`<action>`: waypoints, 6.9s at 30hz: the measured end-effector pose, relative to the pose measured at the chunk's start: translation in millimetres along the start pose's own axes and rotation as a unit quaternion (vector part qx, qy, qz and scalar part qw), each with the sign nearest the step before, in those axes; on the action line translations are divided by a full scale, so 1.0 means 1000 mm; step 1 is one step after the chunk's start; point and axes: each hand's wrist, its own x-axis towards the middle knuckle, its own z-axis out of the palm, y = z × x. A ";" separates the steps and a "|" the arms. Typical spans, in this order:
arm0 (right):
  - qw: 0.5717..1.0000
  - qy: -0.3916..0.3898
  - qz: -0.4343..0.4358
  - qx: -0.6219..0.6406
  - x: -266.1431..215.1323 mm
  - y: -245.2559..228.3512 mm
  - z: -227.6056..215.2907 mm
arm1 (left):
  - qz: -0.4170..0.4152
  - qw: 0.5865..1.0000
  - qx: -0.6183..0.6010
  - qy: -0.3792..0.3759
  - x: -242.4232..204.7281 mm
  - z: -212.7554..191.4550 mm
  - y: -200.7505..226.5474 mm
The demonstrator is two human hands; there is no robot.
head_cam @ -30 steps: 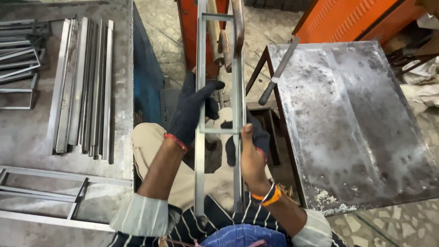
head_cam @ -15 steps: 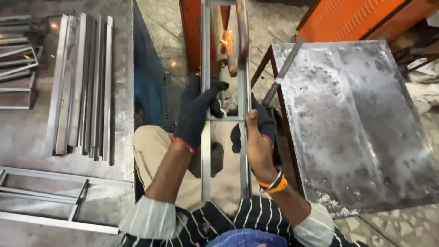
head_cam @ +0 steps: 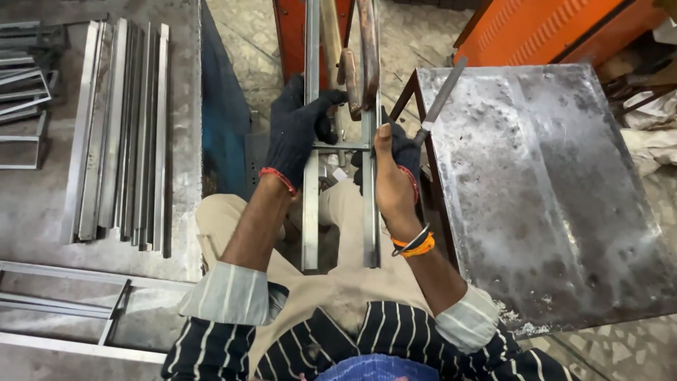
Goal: The person repeatedly picks up a rectangular metal frame and a metal bar, aligns them, and welds the joints using a handheld welding torch. After each weld, the frame is placed on a nearby metal table. The process is repeated multiple times.
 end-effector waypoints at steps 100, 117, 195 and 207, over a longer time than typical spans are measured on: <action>0.869 -0.473 0.055 0.136 -0.095 -0.005 0.127 | -0.010 0.368 0.658 0.657 -0.445 -0.421 -0.115; 0.890 -0.353 0.203 0.203 -0.064 0.064 0.123 | -0.017 0.548 0.778 0.307 -0.140 -0.342 -0.170; 0.922 -0.348 -0.131 -0.104 -0.002 0.073 0.158 | 0.206 0.828 0.435 0.287 -0.136 -0.115 -0.164; 0.904 -0.388 -0.178 -0.022 0.030 0.060 0.159 | 0.105 0.884 0.399 0.220 -0.167 -0.104 -0.149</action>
